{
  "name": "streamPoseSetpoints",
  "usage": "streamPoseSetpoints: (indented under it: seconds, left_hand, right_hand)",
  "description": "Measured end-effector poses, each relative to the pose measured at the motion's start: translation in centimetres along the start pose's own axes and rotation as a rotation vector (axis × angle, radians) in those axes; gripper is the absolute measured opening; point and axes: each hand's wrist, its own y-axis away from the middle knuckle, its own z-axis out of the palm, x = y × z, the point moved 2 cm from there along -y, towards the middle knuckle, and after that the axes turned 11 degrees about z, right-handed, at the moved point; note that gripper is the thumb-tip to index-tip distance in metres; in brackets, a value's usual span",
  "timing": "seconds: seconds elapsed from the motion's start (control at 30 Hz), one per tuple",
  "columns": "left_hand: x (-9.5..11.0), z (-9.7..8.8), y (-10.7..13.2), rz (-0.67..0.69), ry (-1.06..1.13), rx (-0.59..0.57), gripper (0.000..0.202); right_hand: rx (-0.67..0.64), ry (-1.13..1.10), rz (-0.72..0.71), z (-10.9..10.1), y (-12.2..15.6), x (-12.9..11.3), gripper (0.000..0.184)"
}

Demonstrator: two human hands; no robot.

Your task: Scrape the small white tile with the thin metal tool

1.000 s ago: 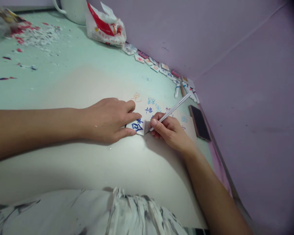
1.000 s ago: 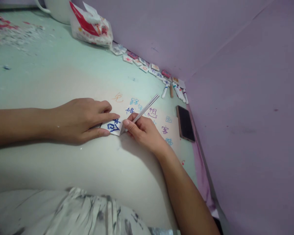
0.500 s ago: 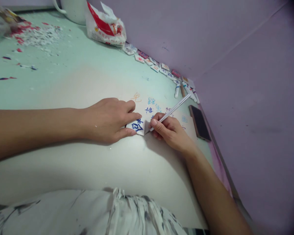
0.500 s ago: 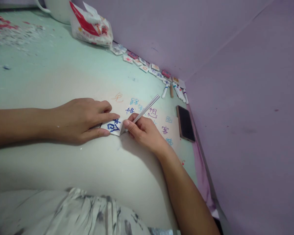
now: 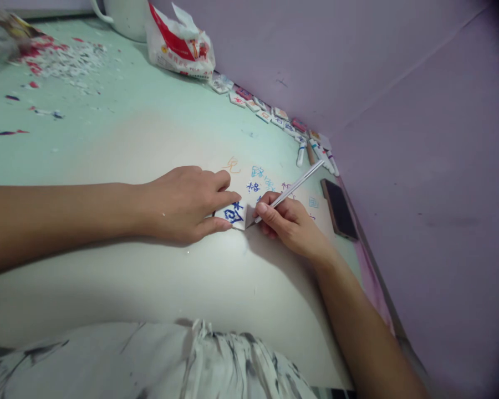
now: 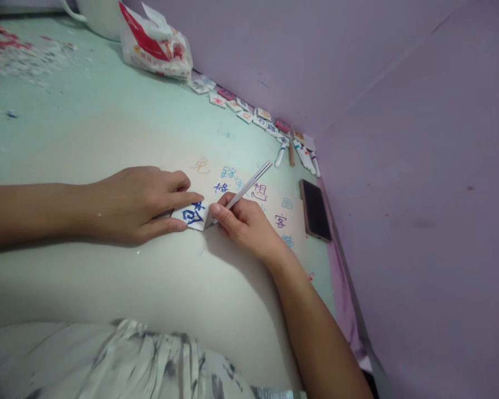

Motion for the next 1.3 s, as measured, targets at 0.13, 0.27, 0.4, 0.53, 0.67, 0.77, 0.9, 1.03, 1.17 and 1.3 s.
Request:
streamPoseSetpoints:
  seconds: [0.13,0.27,0.4,0.53,0.67,0.77,0.9,1.03,1.17,1.3]
  left_hand:
    - [0.04,-0.01,-0.02,-0.002,-0.015,-0.019,0.048]
    - [0.04,0.02,-0.05,-0.004,-0.017,-0.018,0.048]
    - [-0.01,0.05,-0.07,0.000,-0.016,-0.012,0.048]
    - [-0.04,0.02,0.03,0.011,0.003,0.010,0.047]
    - [-0.06,0.01,0.12,0.011,0.026,0.023,0.047]
    - [-0.02,-0.04,0.04,0.002,0.024,0.015,0.046]
    - [0.09,-0.17,-0.11,0.000,-0.002,-0.019,0.047]
    - [0.12,-0.20,-0.12,0.005,-0.014,-0.022,0.048]
    - [0.09,-0.16,-0.07,0.005,-0.010,-0.010,0.048]
    - [0.06,-0.18,-0.05,0.001,0.012,-0.016,0.048]
  right_hand:
    - [0.000,0.000,0.013,-0.01,-0.04,0.09,0.054]
    - [-0.008,-0.005,0.010,0.02,0.03,0.04,0.055]
    - [-0.004,-0.001,0.011,0.01,0.04,0.09,0.054]
    - [-0.006,-0.005,0.017,-0.01,0.03,0.13,0.054]
    - [-0.008,-0.003,0.017,-0.03,0.03,0.02,0.055]
    - [-0.012,-0.006,0.027,-0.01,0.01,-0.02,0.056]
    - [-0.009,-0.010,0.013,-0.01,0.00,-0.01,0.055]
    - [-0.009,-0.006,0.011,0.01,0.01,0.01,0.055]
    - [-0.010,-0.005,0.019,0.02,0.03,-0.04,0.056]
    - [-0.006,0.005,0.014,0.00,0.08,-0.07,0.056]
